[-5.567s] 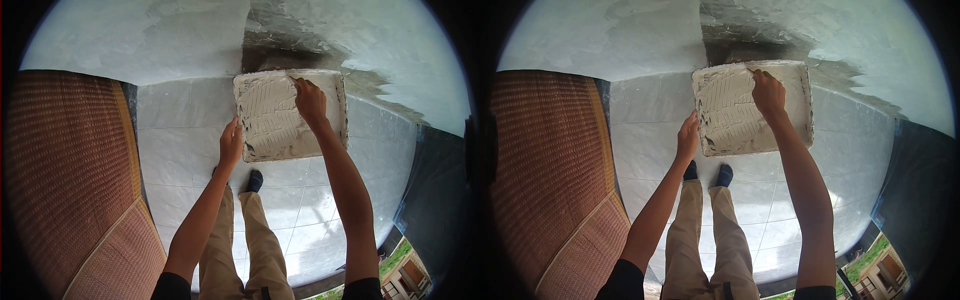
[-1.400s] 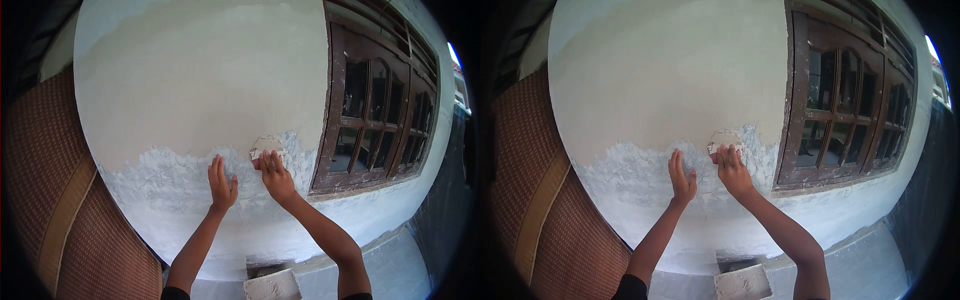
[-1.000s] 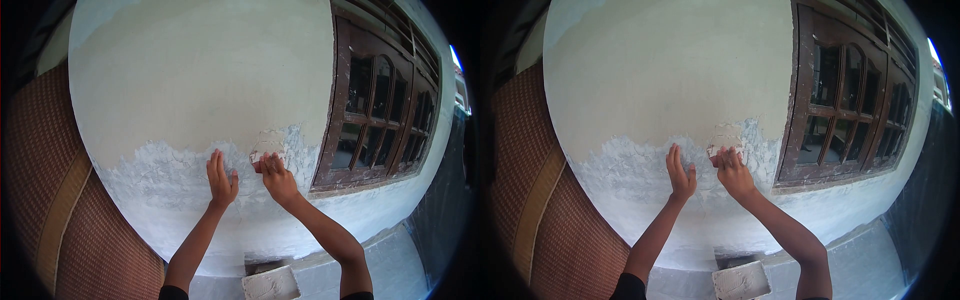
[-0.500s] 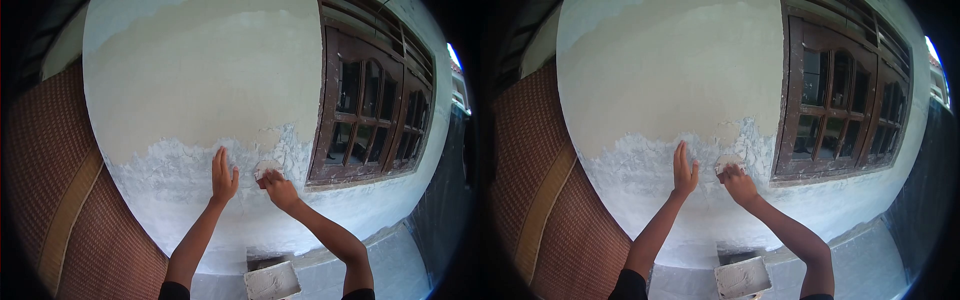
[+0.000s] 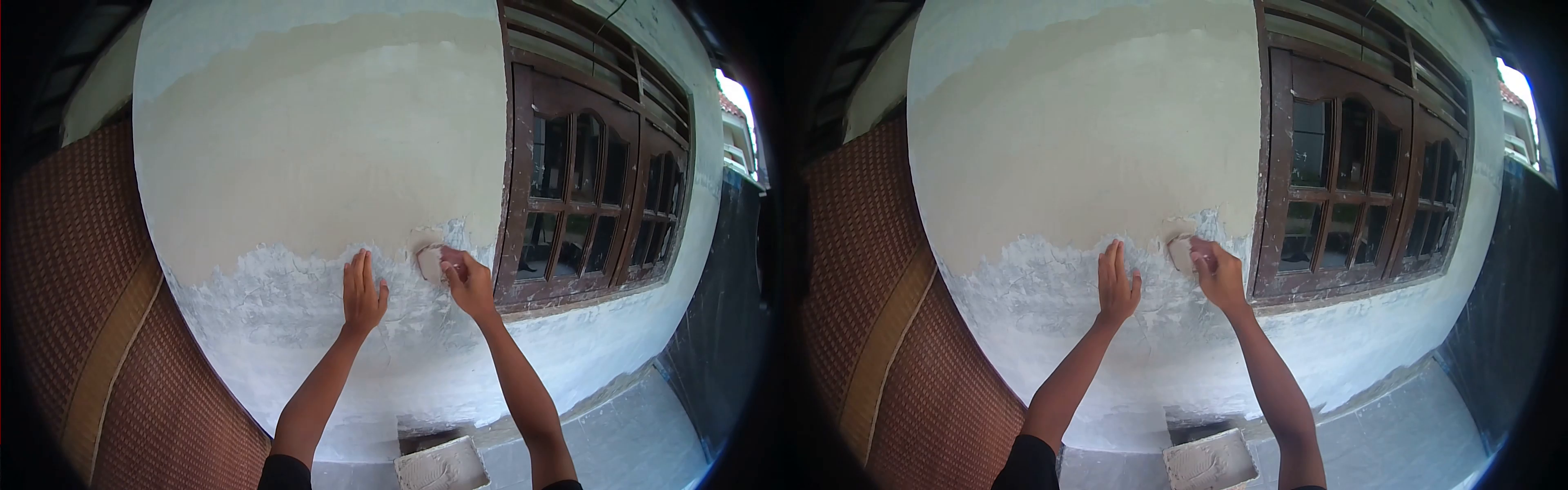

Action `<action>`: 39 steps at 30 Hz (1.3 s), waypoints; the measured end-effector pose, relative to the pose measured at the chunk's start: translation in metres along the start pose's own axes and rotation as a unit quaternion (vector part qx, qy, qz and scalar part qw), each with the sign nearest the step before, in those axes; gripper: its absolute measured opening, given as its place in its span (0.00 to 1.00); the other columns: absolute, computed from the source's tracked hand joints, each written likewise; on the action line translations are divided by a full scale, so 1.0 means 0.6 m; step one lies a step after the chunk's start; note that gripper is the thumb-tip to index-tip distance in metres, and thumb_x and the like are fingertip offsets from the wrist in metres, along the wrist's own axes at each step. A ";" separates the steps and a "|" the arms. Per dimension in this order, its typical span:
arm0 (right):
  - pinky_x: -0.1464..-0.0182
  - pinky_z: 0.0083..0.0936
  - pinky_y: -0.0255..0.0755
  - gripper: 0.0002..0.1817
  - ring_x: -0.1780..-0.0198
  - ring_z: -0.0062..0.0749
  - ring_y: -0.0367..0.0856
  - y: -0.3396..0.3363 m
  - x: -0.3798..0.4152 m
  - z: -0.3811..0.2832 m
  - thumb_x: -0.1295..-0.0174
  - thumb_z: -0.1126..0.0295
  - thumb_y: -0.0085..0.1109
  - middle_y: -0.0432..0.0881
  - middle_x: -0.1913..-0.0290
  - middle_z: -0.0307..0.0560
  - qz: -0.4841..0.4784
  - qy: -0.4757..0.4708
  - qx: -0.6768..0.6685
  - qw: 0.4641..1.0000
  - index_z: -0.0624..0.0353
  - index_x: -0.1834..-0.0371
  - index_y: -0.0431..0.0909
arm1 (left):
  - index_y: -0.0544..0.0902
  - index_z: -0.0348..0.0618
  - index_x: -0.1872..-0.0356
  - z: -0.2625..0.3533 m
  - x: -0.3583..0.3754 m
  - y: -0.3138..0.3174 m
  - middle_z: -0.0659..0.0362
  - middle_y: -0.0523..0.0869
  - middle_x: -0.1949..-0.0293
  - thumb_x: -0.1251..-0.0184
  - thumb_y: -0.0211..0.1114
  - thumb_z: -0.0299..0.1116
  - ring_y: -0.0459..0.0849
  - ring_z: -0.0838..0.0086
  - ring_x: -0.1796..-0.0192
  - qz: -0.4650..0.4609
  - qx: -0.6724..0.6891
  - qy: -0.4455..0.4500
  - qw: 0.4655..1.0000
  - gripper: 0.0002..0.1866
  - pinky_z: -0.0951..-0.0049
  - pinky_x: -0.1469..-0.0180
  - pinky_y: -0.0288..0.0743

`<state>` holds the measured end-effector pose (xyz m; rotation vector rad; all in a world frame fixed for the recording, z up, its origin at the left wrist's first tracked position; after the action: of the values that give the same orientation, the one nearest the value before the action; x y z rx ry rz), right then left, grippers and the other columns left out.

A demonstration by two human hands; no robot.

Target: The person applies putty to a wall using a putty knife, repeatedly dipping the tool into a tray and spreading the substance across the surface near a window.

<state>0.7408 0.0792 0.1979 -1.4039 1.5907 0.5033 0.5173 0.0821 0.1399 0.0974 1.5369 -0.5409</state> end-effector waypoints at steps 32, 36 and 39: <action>0.72 0.17 0.70 0.13 0.69 0.15 0.74 -0.037 -0.053 0.091 0.30 0.60 0.57 0.78 0.67 0.36 0.272 0.072 -0.187 0.941 0.60 0.55 0.76 | 0.67 0.36 0.31 -0.038 0.023 0.049 0.53 0.66 0.30 0.33 0.53 0.39 0.61 0.64 0.27 0.042 -0.160 0.044 0.985 0.31 0.52 0.25 0.51; 0.66 0.19 0.71 0.16 0.66 0.19 0.75 0.029 -0.054 0.073 0.31 0.59 0.59 0.78 0.64 0.39 0.155 -0.060 0.048 0.985 0.61 0.53 0.74 | 0.66 0.36 0.31 -0.039 0.024 0.050 0.53 0.66 0.30 0.33 0.53 0.39 0.61 0.64 0.27 0.041 -0.151 0.045 0.987 0.30 0.51 0.25 0.51; 0.64 0.20 0.71 0.16 0.66 0.20 0.75 -0.021 -0.075 0.129 0.31 0.60 0.59 0.78 0.64 0.40 0.223 0.010 0.048 0.974 0.61 0.53 0.74 | 0.66 0.36 0.31 -0.041 0.024 0.050 0.53 0.66 0.30 0.33 0.53 0.39 0.61 0.63 0.27 0.041 -0.152 0.049 0.986 0.31 0.51 0.25 0.50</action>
<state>0.7771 0.1620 0.2005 -0.9786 1.9294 0.6631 0.5056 0.1139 0.1163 -0.0475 1.6874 -0.2344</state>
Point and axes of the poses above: each hand's wrist, its own x-axis away from the middle knuckle, its own y-axis out of the palm, z = x × y, the point moved 6 cm from there along -x, towards the middle knuckle
